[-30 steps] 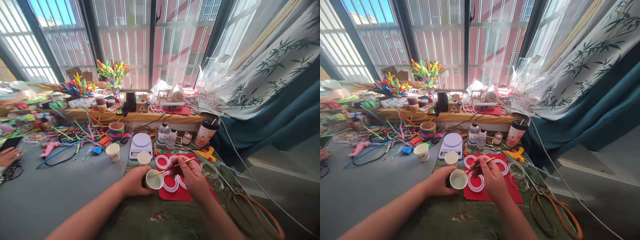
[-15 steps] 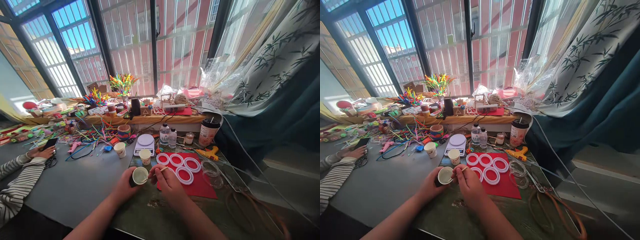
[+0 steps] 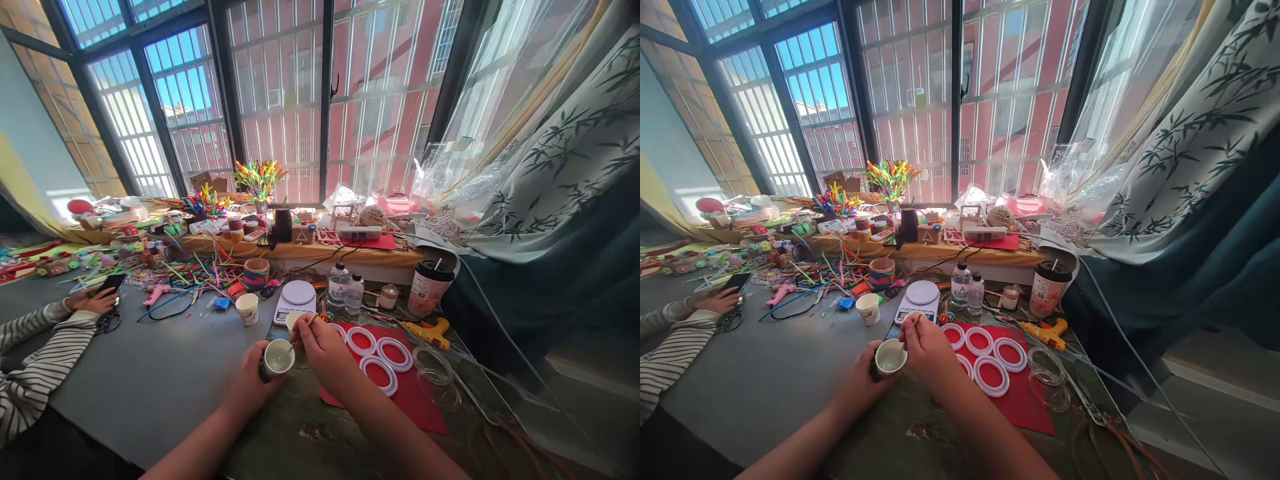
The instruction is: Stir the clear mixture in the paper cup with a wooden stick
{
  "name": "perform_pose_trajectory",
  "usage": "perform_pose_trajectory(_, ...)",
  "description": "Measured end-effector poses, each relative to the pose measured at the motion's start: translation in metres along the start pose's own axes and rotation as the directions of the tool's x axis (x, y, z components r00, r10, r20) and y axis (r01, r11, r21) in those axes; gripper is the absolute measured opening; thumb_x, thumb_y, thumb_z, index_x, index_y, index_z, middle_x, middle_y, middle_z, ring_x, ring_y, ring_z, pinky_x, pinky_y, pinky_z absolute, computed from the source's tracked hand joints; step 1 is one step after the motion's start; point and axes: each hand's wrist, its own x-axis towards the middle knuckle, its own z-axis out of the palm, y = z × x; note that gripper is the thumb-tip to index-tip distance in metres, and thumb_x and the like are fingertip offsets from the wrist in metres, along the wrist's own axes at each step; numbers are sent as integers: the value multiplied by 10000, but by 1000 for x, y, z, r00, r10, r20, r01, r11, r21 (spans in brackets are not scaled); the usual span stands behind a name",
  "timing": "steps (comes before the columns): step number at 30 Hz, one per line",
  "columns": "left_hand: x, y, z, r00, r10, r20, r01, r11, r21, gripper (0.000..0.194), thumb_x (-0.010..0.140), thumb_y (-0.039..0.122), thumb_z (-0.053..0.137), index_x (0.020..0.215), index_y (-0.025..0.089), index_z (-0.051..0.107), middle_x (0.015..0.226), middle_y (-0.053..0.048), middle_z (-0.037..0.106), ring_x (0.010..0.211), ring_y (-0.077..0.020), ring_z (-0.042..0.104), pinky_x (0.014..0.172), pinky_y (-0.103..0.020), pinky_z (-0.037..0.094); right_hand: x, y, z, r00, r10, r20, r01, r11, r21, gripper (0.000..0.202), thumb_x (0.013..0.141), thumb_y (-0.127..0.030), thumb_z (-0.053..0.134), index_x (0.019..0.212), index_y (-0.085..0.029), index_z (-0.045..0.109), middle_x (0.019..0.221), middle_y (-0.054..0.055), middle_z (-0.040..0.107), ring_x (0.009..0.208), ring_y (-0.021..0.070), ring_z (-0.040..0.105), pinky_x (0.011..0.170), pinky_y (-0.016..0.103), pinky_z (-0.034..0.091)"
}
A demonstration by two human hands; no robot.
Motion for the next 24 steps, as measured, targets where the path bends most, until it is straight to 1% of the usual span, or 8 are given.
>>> perform_pose_trajectory(3,1,-1,1,1000,4,5,-4,1000,-12,534,809,452,869,1279,261,704,1254,-115,824,1195,-393,784,1027,-528,641,-4,4,-3,1000,8,-4,-8,999,32,583,1075,-799,546,890,-258,660,841,68,771,698,226,694,656,358,576)
perform_pose_trajectory(7,3,4,0,999,11,32,-11,1000,-17,501,822,444,866,1256,246,713,1250,-119,822,1171,-378,782,1021,-511,637,-7,7,-8,1000,9,-13,-8,998,55,626,1078,-832,509,914,-251,675,847,76,770,715,226,701,692,372,597)
perform_pose_trajectory(10,3,7,-2,999,20,46,-19,1000,-20,503,821,450,873,1251,245,712,1239,-113,823,1148,-367,785,1010,-498,639,-10,8,-12,1000,15,-3,-15,999,51,650,1074,-848,504,907,-247,687,846,79,775,710,224,696,686,371,591)
perform_pose_trajectory(14,3,5,-2,999,21,44,-19,999,-33,480,840,447,868,1247,244,715,1228,-110,822,1126,-358,792,970,-481,649,-14,7,-17,1000,24,20,-24,1000,4,665,1085,-830,516,865,-235,716,837,88,775,737,230,704,707,372,586)
perform_pose_trajectory(17,3,4,-1,997,48,63,-46,998,-34,453,860,427,854,1252,243,720,1218,-104,823,1112,-345,793,966,-476,650,-18,4,-17,999,20,34,-19,999,-40,634,1104,-789,529,906,-228,748,866,94,779,787,240,716,733,373,581)
perform_pose_trajectory(20,3,5,-1,994,71,86,-68,997,-36,426,845,388,867,1224,247,733,1196,-84,833,1091,-330,799,965,-460,649,-20,2,-15,998,16,62,-12,998,-60,639,1111,-783,511,902,-229,750,851,91,768,790,248,722,736,380,586)
perform_pose_trajectory(24,4,5,0,990,98,103,-95,995,-34,433,840,371,878,1231,249,741,1199,-77,841,1093,-327,799,968,-451,644,-21,4,-13,999,8,44,-5,997,-73,626,1115,-774,499,904,-234,735,870,97,770,815,259,723,760,395,595)
